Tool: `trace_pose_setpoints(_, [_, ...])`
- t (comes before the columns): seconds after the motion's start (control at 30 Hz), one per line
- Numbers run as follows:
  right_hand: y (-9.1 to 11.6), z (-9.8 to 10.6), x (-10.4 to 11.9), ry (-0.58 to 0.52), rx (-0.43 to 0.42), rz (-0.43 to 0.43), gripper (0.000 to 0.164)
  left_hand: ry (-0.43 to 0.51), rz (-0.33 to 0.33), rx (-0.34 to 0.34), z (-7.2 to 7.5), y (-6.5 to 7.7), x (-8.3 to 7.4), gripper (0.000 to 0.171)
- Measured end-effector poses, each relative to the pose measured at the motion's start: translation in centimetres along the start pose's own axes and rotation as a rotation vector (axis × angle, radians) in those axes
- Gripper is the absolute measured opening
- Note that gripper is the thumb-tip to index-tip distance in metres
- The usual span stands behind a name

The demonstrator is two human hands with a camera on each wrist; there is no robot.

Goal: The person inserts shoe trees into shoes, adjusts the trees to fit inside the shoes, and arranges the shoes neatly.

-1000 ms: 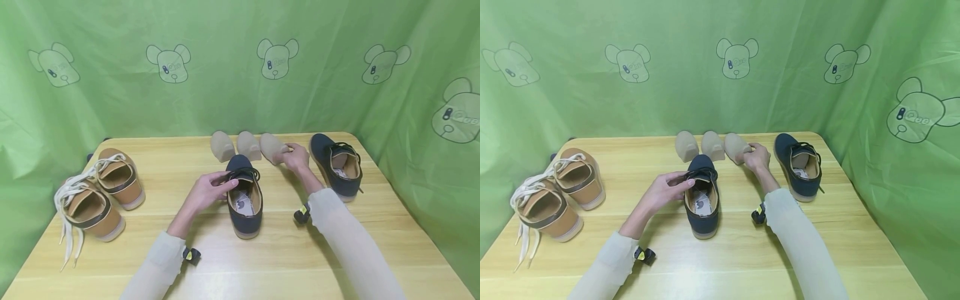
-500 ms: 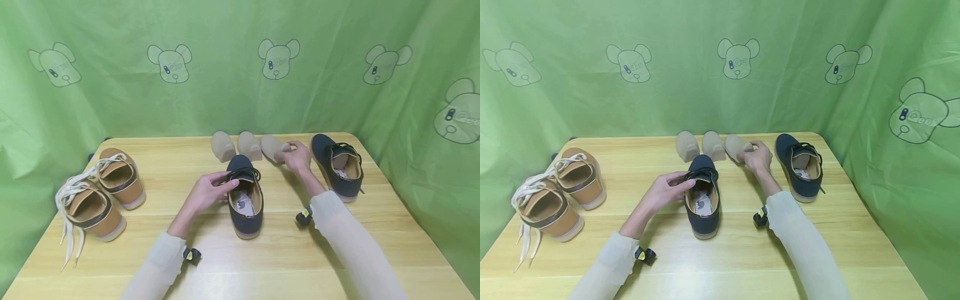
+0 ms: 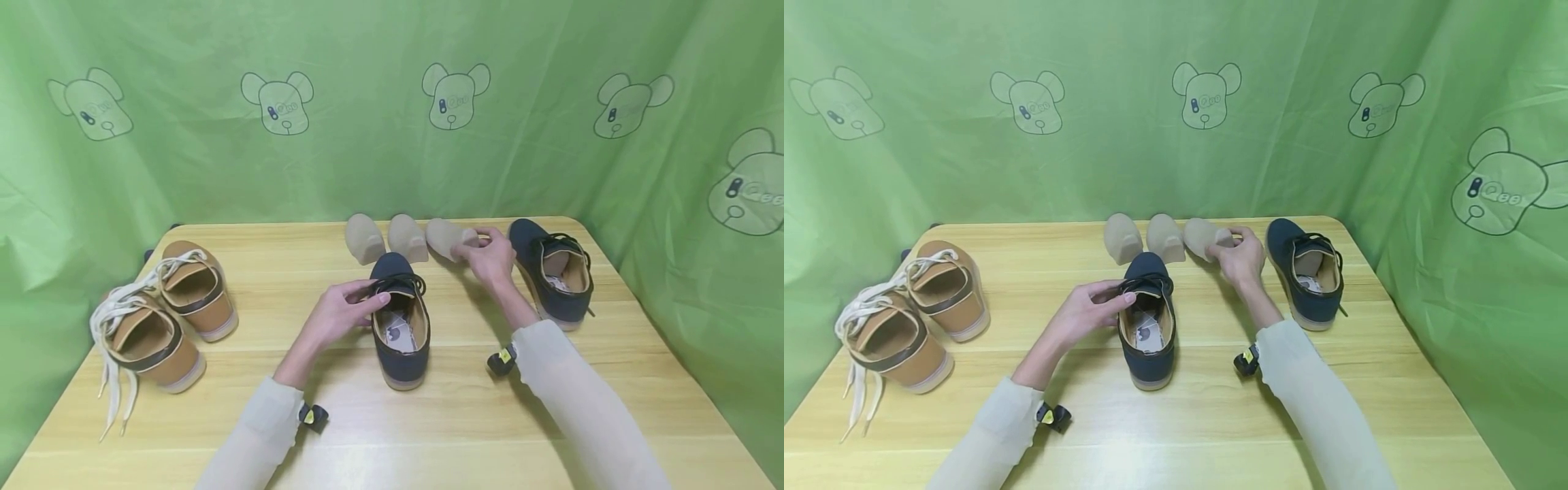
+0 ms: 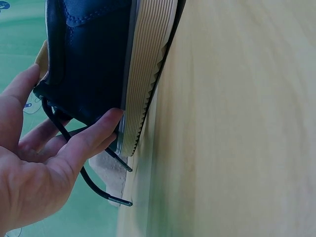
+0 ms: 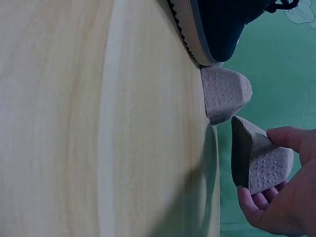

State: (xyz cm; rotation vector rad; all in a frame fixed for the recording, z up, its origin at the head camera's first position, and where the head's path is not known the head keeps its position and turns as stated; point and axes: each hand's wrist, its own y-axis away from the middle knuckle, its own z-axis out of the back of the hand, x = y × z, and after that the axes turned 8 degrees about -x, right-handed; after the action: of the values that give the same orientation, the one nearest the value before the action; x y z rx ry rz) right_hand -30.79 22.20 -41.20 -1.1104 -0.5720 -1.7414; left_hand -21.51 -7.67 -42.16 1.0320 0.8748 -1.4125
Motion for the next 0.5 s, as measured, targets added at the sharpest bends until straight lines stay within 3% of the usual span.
trace_pose_setpoints(0.5, [0.62, 0.90, 0.06, -0.019, -0.012, -0.006, 0.068, -0.004, 0.004, -0.011, -0.04, 0.07, -0.01, 0.067])
